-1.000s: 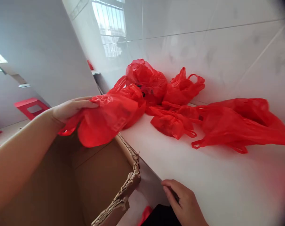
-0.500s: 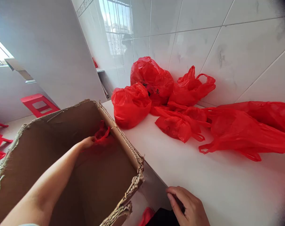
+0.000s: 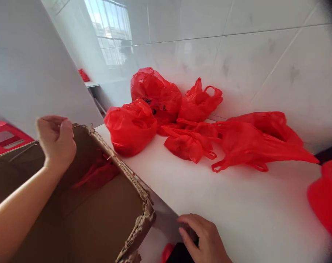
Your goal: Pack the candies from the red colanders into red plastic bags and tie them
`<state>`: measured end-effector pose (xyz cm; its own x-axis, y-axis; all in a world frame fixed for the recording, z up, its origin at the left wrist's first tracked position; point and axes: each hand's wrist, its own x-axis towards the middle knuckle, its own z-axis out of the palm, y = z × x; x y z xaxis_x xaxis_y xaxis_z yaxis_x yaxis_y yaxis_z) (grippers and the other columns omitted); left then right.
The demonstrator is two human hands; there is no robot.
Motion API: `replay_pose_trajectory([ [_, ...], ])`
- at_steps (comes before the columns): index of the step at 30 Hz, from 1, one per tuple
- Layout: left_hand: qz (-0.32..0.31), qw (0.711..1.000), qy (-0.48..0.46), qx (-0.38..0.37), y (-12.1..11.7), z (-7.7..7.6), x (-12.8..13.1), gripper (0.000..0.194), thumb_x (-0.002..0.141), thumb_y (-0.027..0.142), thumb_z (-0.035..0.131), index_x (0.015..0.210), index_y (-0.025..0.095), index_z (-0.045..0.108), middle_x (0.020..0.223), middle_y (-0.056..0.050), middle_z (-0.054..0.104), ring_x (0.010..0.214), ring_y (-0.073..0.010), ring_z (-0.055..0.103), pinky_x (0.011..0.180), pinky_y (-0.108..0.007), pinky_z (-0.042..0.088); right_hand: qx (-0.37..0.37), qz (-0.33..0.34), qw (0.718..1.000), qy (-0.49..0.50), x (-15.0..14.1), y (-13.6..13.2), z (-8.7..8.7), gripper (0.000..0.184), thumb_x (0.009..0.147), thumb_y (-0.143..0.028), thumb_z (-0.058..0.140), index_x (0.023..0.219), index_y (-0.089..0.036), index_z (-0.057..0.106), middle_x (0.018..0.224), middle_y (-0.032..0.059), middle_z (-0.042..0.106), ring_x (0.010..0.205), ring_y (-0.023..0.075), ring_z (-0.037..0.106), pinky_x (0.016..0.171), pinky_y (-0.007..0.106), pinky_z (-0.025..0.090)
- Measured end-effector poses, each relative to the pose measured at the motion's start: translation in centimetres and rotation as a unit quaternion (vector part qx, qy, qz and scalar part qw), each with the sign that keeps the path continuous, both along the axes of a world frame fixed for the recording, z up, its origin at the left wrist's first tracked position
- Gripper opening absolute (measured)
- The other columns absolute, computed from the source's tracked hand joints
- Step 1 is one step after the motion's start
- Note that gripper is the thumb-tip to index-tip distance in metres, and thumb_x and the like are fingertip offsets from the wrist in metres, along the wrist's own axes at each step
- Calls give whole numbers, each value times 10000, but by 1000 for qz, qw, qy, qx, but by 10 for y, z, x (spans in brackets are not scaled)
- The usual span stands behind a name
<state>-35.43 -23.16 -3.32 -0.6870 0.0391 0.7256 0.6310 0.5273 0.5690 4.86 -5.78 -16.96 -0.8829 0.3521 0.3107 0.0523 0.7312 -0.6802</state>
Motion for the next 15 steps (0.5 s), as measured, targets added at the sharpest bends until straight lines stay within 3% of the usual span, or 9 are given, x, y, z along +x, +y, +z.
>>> replay_pose_trajectory([
  [2,-141,985,92,36,44,29,47,246,911,264,501,1153,227,480,905,10,538,727,-107,522,673,-253,456,-23,-12,1000,-13,0,-1,5,174,853,-170,523,967,-223,643,827,9,690,636,130,620,609,228,490],
  [3,-220,970,105,-10,71,39,72,212,907,267,514,1116,233,504,916,5,563,752,-114,550,679,-249,470,-30,-17,999,-18,0,-1,7,174,848,-168,522,958,-227,644,809,2,683,637,129,614,610,228,481],
  [5,-354,903,108,-217,130,47,113,217,918,233,472,1128,233,527,1050,-34,622,873,-136,600,733,-252,499,-34,-23,999,-20,3,-2,8,178,839,-165,522,950,-230,645,778,-7,667,644,129,605,619,231,466],
  [6,-379,853,123,-338,159,45,127,256,919,216,448,1162,238,528,1147,-50,619,983,-154,595,804,-270,495,-33,-26,999,-18,4,-3,8,180,836,-166,519,948,-231,644,769,-8,660,646,130,601,622,233,460],
  [7,-390,827,127,-386,188,42,136,265,897,208,477,1143,250,564,1171,-43,633,1074,-188,575,860,-304,482,-30,-29,999,-14,5,-3,7,180,835,-168,515,946,-229,643,764,-8,656,647,131,598,625,235,455],
  [10,-400,775,112,-476,251,21,138,328,773,186,603,1094,240,637,1093,-60,696,1032,-260,615,811,-351,498,-33,-36,999,9,8,-4,4,177,835,-173,501,932,-223,641,767,-4,662,647,130,598,632,233,452],
  [12,-398,753,95,-515,268,5,131,395,711,177,634,1103,224,649,1043,-80,717,981,-278,642,793,-369,502,-41,-38,998,20,9,-3,2,178,831,-173,501,930,-225,640,770,-7,668,644,126,600,623,224,448],
  [15,-407,729,70,-546,263,-15,133,341,671,216,641,1009,214,688,931,-82,735,906,-286,669,792,-388,503,-41,-36,998,26,9,-2,3,180,824,-170,511,929,-230,645,764,-11,666,637,124,595,601,216,438],
])
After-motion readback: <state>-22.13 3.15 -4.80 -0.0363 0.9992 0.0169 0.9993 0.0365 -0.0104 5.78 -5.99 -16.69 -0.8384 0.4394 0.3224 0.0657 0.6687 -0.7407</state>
